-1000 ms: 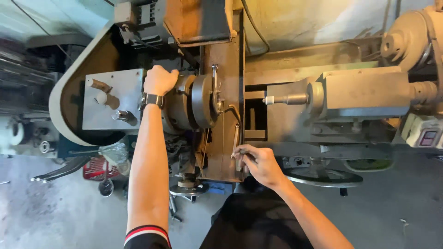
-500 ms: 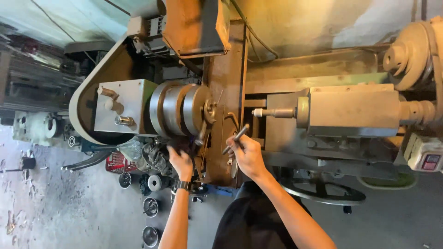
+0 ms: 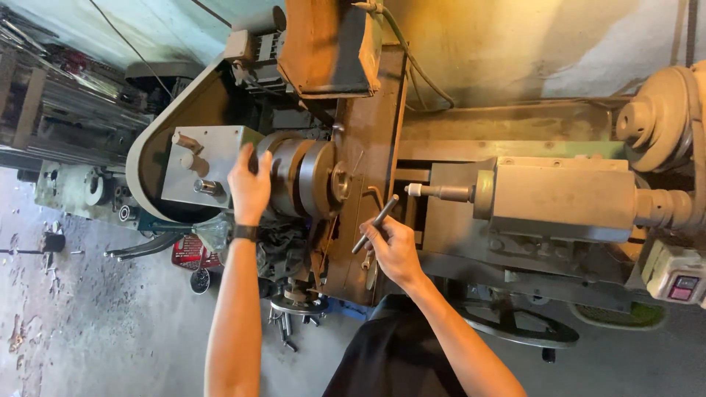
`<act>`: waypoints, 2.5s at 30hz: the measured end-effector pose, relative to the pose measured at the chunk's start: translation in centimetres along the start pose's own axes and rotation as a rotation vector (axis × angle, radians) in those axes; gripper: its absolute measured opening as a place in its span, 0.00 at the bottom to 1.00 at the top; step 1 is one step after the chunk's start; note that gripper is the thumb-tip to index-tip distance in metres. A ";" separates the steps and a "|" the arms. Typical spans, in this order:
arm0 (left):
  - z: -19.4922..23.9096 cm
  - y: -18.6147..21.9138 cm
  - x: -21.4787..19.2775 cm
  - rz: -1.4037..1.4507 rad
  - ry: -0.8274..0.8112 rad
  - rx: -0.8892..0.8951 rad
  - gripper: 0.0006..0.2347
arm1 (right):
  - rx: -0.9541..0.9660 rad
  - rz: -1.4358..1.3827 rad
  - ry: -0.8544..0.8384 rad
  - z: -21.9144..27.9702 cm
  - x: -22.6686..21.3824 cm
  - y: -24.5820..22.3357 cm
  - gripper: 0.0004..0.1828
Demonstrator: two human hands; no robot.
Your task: The person fits a cylindrical metal workpiece into the lathe chuck and tightens it, then operates the lathe, holding a tool against the rotating part and turning the handwheel to machine it. They repeatedly reposition the workpiece and adjust the machine between passes.
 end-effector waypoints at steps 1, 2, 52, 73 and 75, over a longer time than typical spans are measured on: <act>1.9 -0.6 0.0 0.000 0.002 -0.003 0.17 | 0.001 0.001 -0.003 -0.1 -0.1 0.1 0.09; 3.7 -1.8 -0.3 0.022 0.045 -0.065 0.18 | -0.001 0.009 0.000 -0.2 -0.3 0.1 0.09; 5.7 -1.7 0.7 0.098 0.176 -0.081 0.17 | -0.368 0.034 0.163 -15.9 -0.7 -8.7 0.14; 3.2 3.7 -3.5 0.115 0.276 0.266 0.13 | -0.321 -0.005 0.196 -12.9 -3.5 -8.3 0.13; -0.8 3.7 -1.0 -0.011 0.124 0.316 0.11 | -0.315 -0.006 0.197 -12.8 -3.4 -8.7 0.13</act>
Point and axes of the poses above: each hand's wrist, its own z-axis away from the middle knuckle, its own x-axis out of the palm, y = z × x, the point moved 8 cm from there along -z, towards the middle knuckle, and after that the axes turned 11 degrees about -x, right-handed, at the moved point
